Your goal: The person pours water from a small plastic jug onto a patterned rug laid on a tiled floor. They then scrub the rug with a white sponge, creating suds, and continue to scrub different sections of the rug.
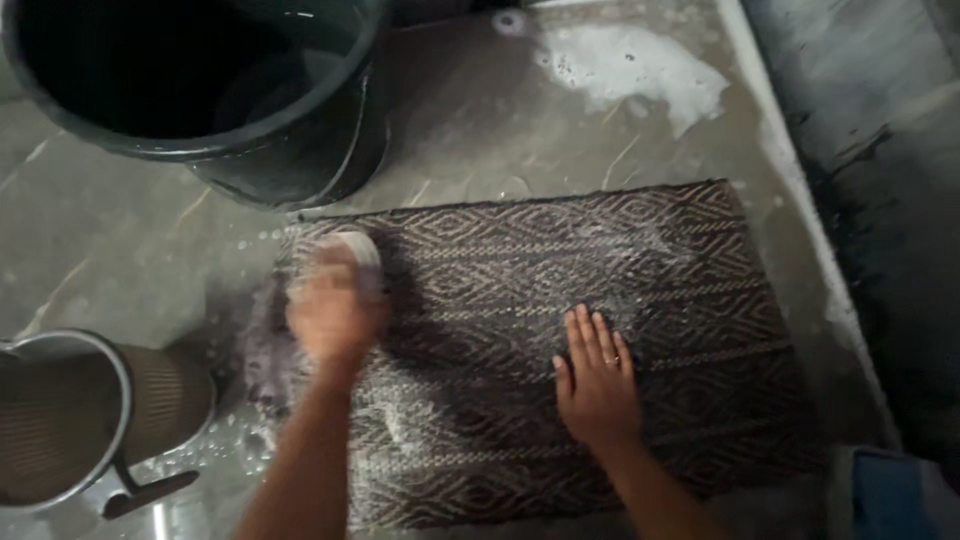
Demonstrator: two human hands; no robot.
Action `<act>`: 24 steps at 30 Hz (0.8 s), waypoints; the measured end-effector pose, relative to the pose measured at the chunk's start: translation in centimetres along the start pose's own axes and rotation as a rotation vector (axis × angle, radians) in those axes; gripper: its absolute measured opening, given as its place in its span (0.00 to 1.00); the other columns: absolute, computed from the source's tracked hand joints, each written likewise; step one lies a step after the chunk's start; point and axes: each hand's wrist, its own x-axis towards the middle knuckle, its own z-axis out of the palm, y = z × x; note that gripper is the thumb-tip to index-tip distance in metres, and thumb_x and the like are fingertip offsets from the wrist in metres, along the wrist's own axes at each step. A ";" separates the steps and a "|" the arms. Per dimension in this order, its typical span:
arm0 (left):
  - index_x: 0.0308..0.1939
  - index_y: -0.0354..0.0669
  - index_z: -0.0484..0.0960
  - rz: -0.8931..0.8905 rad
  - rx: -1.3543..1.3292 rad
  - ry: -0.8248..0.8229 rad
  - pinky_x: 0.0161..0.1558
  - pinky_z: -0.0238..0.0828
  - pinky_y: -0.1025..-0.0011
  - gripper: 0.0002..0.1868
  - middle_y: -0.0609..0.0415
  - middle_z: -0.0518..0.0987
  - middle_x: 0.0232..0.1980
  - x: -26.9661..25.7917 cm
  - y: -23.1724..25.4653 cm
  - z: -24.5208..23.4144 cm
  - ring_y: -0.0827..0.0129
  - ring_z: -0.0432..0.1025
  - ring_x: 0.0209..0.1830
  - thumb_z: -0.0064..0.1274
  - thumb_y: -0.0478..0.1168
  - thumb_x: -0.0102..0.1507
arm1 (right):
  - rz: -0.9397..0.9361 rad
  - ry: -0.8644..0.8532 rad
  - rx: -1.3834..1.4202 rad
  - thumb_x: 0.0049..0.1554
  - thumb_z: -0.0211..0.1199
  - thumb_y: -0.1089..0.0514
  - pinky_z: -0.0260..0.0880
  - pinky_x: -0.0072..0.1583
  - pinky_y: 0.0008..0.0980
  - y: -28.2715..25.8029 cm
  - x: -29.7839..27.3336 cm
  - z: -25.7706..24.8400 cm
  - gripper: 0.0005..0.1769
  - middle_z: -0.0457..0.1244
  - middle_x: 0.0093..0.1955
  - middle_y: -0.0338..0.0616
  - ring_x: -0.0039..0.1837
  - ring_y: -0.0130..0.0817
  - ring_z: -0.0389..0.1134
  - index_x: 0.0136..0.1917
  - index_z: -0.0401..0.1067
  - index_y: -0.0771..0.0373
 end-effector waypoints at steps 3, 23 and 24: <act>0.71 0.40 0.68 -0.121 0.140 -0.009 0.46 0.74 0.47 0.39 0.34 0.71 0.69 1.5 -1.7 -1.2 0.36 0.72 0.56 0.52 0.55 0.59 | 0.008 -0.006 -0.013 0.66 0.45 0.47 0.45 0.76 0.52 0.0 0.0 0.2 0.32 0.51 0.80 0.51 0.81 0.48 0.48 0.78 0.56 0.63; 0.68 0.41 0.69 -0.141 0.066 0.003 0.44 0.74 0.50 0.44 0.37 0.74 0.63 3.4 -0.8 -3.0 0.39 0.72 0.54 0.64 0.50 0.49 | -0.020 -0.032 -0.005 0.66 0.43 0.46 0.45 0.77 0.49 -0.2 0.3 0.0 0.32 0.50 0.81 0.49 0.82 0.47 0.47 0.79 0.55 0.61; 0.67 0.40 0.70 -0.201 0.076 0.013 0.43 0.74 0.49 0.43 0.38 0.75 0.62 3.8 -0.1 -3.3 0.39 0.72 0.53 0.64 0.51 0.50 | -0.029 -0.018 -0.003 0.66 0.43 0.46 0.46 0.77 0.50 -0.3 0.3 -0.1 0.32 0.50 0.81 0.49 0.81 0.47 0.48 0.78 0.55 0.61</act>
